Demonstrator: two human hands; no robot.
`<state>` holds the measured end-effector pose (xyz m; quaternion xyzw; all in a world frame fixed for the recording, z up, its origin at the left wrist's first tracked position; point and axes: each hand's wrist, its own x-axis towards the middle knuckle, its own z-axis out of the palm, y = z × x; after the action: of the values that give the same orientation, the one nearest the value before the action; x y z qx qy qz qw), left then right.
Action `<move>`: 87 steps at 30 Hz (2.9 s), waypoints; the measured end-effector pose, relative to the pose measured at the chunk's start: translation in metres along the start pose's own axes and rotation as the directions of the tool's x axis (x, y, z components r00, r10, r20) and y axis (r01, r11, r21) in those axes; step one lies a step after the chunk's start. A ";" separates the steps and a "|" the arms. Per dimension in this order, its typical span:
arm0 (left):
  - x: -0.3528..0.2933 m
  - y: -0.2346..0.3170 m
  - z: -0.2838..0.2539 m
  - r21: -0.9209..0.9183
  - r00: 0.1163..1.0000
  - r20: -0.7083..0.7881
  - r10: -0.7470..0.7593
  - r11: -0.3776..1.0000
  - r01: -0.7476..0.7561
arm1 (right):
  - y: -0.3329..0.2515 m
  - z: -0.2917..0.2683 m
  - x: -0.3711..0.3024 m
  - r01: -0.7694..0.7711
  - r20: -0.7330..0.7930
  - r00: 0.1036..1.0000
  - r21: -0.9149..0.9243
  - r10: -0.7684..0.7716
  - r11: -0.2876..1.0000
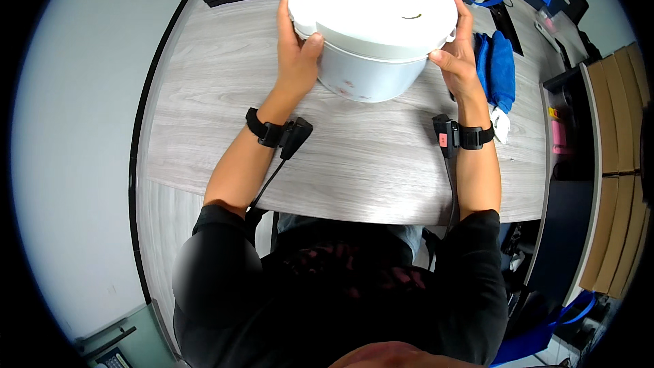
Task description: The person assembles a white cylindrical appliance by first removing a small plastic piece from the base, then placing the lid on top. They remove the lid, use a screwdriver to tighten screws on the metal top, and reattach the lid.
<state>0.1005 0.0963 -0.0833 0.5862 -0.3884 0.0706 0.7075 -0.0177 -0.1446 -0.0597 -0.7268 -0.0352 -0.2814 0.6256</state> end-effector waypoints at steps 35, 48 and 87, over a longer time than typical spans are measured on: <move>-0.006 0.020 0.001 -0.155 0.960 0.118 -0.254 0.950 0.271 | -0.010 -0.004 0.002 -0.155 0.044 0.988 0.105 0.151 0.982; -0.007 0.033 0.010 -0.123 0.966 0.048 -0.253 0.958 0.257 | -0.010 -0.003 0.002 -0.162 0.040 0.986 0.055 0.160 0.985; -0.001 0.036 0.005 -0.091 0.936 0.059 -0.348 0.931 0.352 | -0.012 -0.002 0.003 -0.044 -0.012 0.999 -0.046 0.044 0.998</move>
<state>0.0771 0.1030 -0.0561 0.6113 -0.2956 -0.0885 0.7287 -0.0206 -0.1447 -0.0474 -0.7401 -0.0093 -0.2723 0.6148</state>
